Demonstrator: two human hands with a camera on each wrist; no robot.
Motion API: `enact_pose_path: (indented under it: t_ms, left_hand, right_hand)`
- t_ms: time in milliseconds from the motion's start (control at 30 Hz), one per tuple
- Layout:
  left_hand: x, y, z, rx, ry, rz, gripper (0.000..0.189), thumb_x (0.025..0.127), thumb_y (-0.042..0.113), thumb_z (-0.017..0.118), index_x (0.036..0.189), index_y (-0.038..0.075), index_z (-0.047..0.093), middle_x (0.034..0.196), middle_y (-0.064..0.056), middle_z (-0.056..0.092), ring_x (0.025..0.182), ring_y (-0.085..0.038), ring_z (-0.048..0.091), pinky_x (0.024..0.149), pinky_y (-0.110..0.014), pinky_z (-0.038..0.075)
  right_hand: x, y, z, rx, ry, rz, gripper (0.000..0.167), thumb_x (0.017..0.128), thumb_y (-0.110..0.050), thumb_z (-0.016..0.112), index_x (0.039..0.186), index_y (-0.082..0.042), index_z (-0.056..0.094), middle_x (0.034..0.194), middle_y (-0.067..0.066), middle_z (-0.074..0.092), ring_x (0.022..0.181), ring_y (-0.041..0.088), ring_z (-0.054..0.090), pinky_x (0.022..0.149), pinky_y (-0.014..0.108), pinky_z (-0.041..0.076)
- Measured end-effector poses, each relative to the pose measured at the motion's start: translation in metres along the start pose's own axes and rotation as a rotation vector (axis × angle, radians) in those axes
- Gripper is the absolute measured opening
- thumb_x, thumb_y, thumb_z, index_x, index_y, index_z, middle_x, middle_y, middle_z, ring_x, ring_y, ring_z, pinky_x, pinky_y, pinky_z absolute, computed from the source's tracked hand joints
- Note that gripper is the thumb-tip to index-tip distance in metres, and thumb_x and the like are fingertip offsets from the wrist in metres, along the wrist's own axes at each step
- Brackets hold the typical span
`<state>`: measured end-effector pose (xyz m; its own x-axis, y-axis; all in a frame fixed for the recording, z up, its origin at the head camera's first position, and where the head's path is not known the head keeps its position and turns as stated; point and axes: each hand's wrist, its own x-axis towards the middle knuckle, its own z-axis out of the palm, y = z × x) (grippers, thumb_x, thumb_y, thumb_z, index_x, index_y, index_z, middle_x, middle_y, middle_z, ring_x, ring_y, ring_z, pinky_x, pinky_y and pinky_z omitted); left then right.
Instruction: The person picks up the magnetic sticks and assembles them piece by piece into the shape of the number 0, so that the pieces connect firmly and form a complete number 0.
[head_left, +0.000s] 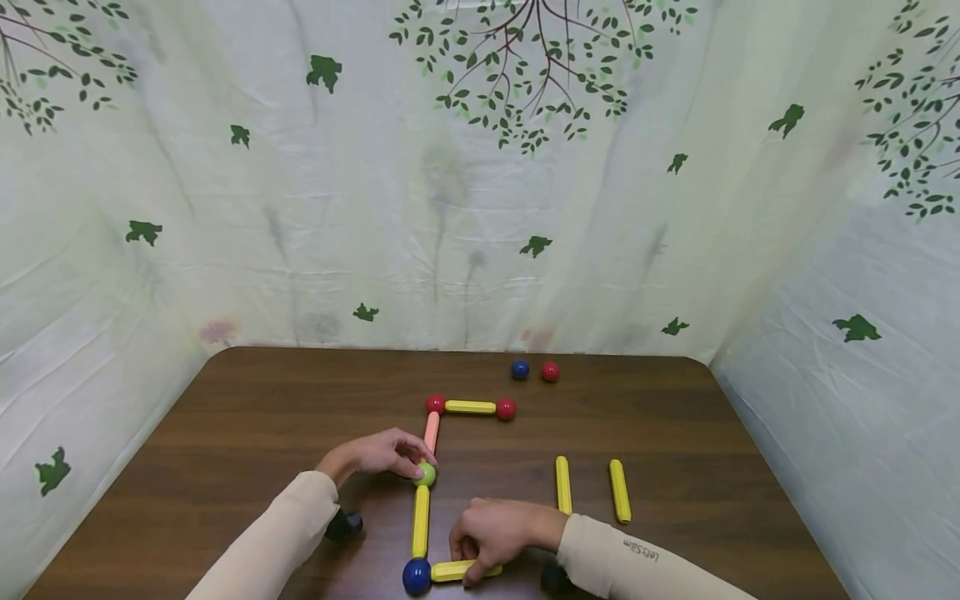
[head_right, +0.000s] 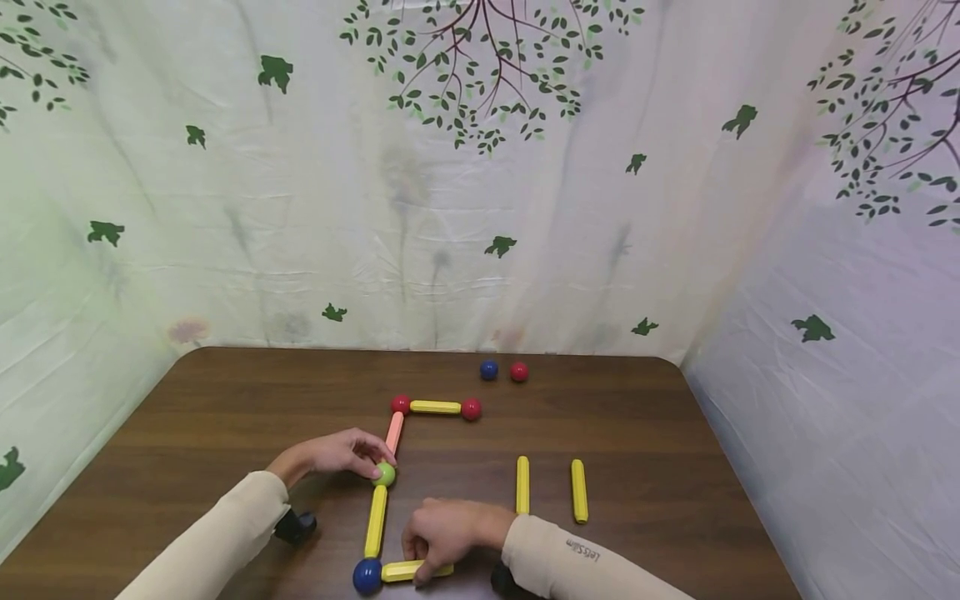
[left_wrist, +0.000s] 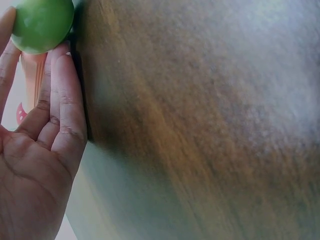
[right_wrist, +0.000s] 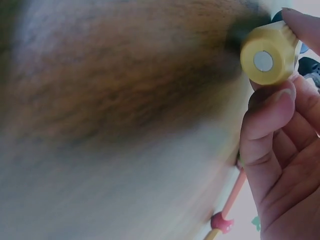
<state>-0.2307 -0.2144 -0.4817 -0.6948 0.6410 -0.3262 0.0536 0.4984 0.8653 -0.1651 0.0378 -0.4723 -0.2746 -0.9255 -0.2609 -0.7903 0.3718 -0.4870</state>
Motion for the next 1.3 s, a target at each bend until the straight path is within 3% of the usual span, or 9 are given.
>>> enact_pose_path:
  t_ms: [433, 600, 700, 867, 1133, 1300]
  left_hand:
    - [0.002, 0.004, 0.0, 0.003, 0.005, -0.025, 0.021, 0.09, 0.012, 0.067, 0.11, 0.008, 0.069, 0.099, -0.004, 0.065, 0.088, -0.02, 0.055, 0.081, -0.033, 0.048]
    - [0.002, 0.005, 0.0, 0.01, 0.007, -0.039, 0.022, 0.09, 0.014, 0.067, 0.112, 0.009, 0.069, 0.101, -0.004, 0.065, 0.092, -0.021, 0.055, 0.084, -0.036, 0.047]
    - [0.003, 0.005, 0.0, 0.02, 0.018, -0.04, 0.022, 0.09, 0.014, 0.067, 0.111, 0.009, 0.069, 0.101, -0.003, 0.066, 0.092, -0.021, 0.055, 0.084, -0.037, 0.047]
    - [0.001, 0.004, -0.001, 0.03, 0.021, -0.028, 0.022, 0.09, 0.013, 0.067, 0.111, 0.009, 0.069, 0.1, -0.003, 0.066, 0.091, -0.021, 0.055, 0.083, -0.036, 0.047]
    - [-0.001, 0.004, 0.002, 0.021, 0.026, -0.05, 0.022, 0.089, 0.016, 0.068, 0.11, 0.011, 0.07, 0.102, -0.003, 0.065, 0.094, -0.022, 0.055, 0.084, -0.037, 0.045]
    - [-0.001, 0.005, 0.003, 0.027, 0.045, -0.064, 0.021, 0.089, 0.017, 0.068, 0.109, 0.013, 0.07, 0.1, -0.003, 0.065, 0.093, -0.022, 0.054, 0.084, -0.038, 0.045]
  right_hand:
    - [-0.002, 0.008, 0.004, 0.045, 0.013, -0.021, 0.014, 0.083, -0.023, 0.077, 0.09, -0.016, 0.067, 0.067, -0.018, 0.052, 0.057, -0.01, 0.044, 0.053, 0.009, 0.04]
    - [-0.011, 0.02, -0.009, 0.154, 0.062, 0.0, 0.015, 0.085, -0.021, 0.075, 0.095, -0.013, 0.068, 0.073, -0.015, 0.056, 0.062, -0.007, 0.048, 0.057, 0.012, 0.043]
    - [-0.022, 0.036, -0.024, 0.213, 0.167, 0.048, 0.017, 0.083, -0.017, 0.077, 0.096, -0.012, 0.068, 0.076, -0.013, 0.058, 0.065, -0.003, 0.05, 0.059, 0.014, 0.045]
    - [-0.043, 0.08, -0.053, 0.272, 0.408, 0.177, 0.021, 0.079, -0.011, 0.079, 0.097, -0.007, 0.068, 0.083, -0.003, 0.063, 0.07, 0.007, 0.055, 0.063, 0.021, 0.048]
    - [-0.065, 0.152, -0.079, 0.331, 0.765, 0.452, 0.024, 0.08, -0.008, 0.078, 0.1, 0.0, 0.067, 0.09, 0.009, 0.065, 0.073, 0.017, 0.056, 0.065, 0.03, 0.048]
    - [-0.067, 0.176, -0.088, 0.43, 0.893, 0.614, 0.027, 0.083, -0.006, 0.074, 0.107, 0.0, 0.065, 0.105, 0.016, 0.065, 0.091, 0.027, 0.059, 0.073, 0.037, 0.05]
